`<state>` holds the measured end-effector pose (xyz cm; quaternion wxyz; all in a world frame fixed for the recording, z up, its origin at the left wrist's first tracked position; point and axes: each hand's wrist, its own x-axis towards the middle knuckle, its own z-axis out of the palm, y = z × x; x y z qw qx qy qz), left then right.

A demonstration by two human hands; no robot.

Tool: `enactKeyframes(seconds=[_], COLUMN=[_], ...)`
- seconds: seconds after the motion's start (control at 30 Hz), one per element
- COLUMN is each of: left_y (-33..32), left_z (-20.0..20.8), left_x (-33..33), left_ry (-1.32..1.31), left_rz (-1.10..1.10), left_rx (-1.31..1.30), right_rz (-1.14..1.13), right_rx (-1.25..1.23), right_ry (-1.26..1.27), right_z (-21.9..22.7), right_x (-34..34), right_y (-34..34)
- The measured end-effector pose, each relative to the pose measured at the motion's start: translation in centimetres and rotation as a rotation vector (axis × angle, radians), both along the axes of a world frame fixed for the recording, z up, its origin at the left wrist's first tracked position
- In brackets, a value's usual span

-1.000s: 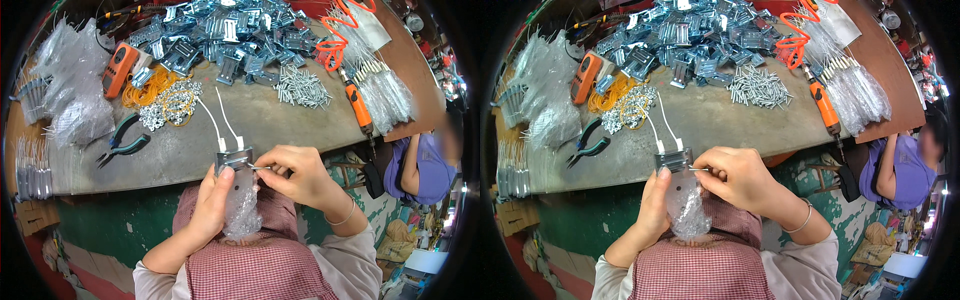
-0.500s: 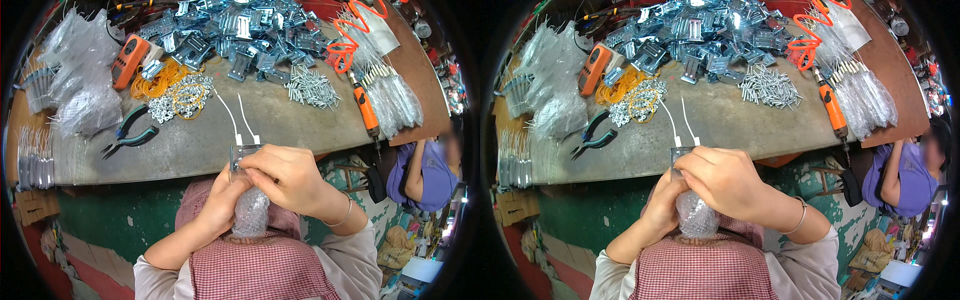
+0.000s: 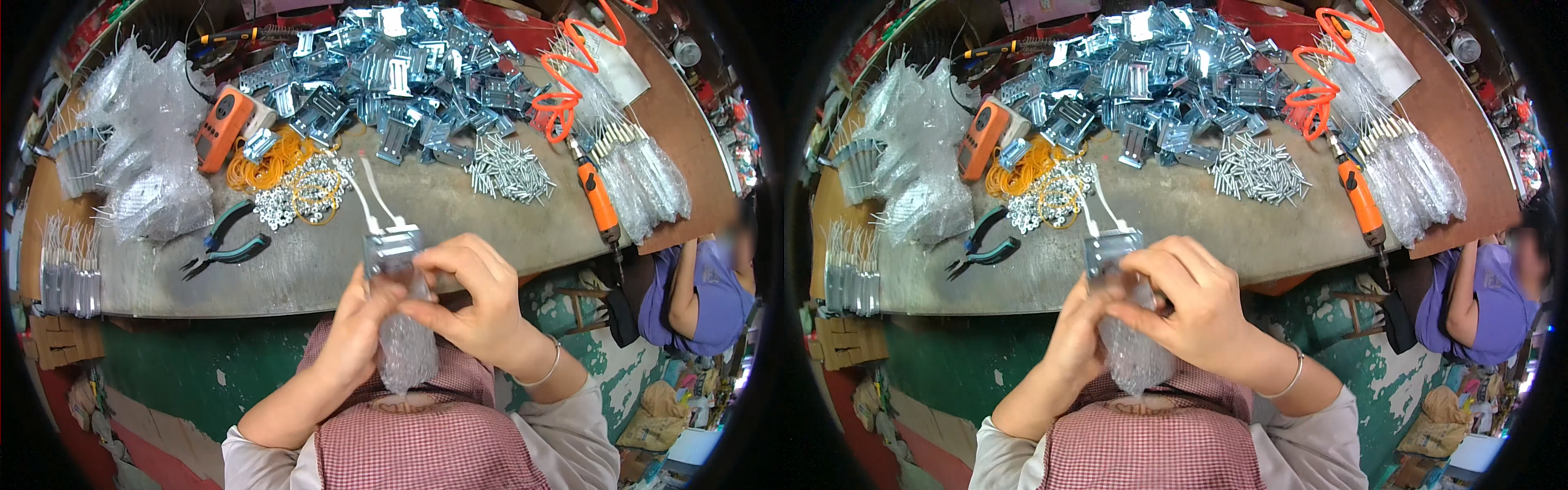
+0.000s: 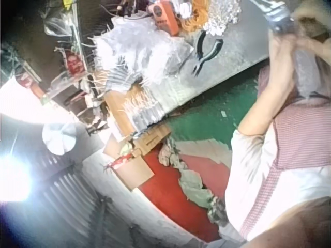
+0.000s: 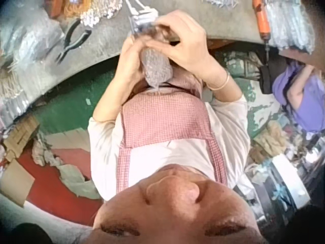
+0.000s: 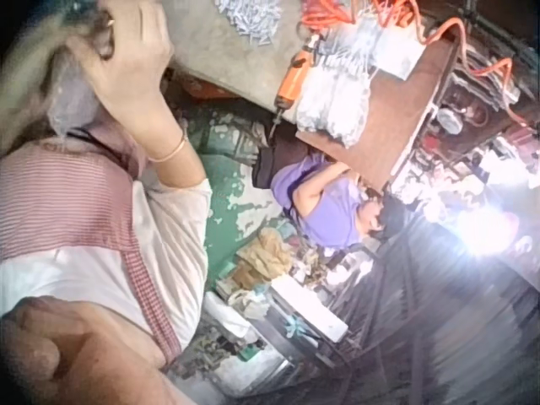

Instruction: Assembling electronic component parts using an air-powered screwdriver.

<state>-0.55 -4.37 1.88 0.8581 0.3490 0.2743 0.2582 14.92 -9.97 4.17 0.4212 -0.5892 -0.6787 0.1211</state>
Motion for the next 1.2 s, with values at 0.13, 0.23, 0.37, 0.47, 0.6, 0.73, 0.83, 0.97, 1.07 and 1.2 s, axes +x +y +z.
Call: enactKeyframes(seconds=[0.13,0.23,0.37,0.47,0.6,0.73,0.83,0.97,1.07,1.2], left_y=[0.9,2.4,8.0,15.4,21.0,21.9,22.1,21.2,17.7,11.4], left_z=[0.2,0.6,2.1,2.0,1.5,0.0,-0.8,-0.8,1.8,3.0], left_x=[0.7,0.6,0.7,1.8,4.0,6.6,7.0,4.7,4.6,4.4], left_ry=[0.218,0.379,0.616,0.793,1.194,1.179,1.135,0.875,0.893,0.664], left_rz=[-0.034,-0.183,-0.262,0.384,0.472,0.505,0.406,0.699,0.539,0.332], left_rx=[0.428,0.772,1.023,1.524,1.725,1.765,1.479,2.085,1.805,1.73], right_rz=[-0.048,-0.157,-0.129,-0.117,-0.091,-0.123,-0.173,-0.131,-0.111,-0.189], right_rx=[0.002,-0.039,-0.052,-0.045,-0.038,-0.046,-0.04,-0.027,-0.032,-0.005], right_ry=[-0.05,0.078,0.271,0.368,0.374,0.385,0.25,0.28,0.325,0.344], right_z=[-2.5,-4.7,-4.8,-4.8,-4.9,-4.6,-4.7,-5.8,-5.7,-6.4], right_x=[-0.9,-0.4,0.2,0.3,0.1,0.5,0.6,0.1,-0.3,0.1], right_y=[0.0,-0.1,0.1,0.4,0.9,0.3,0.1,0.2,-0.1,-0.8])
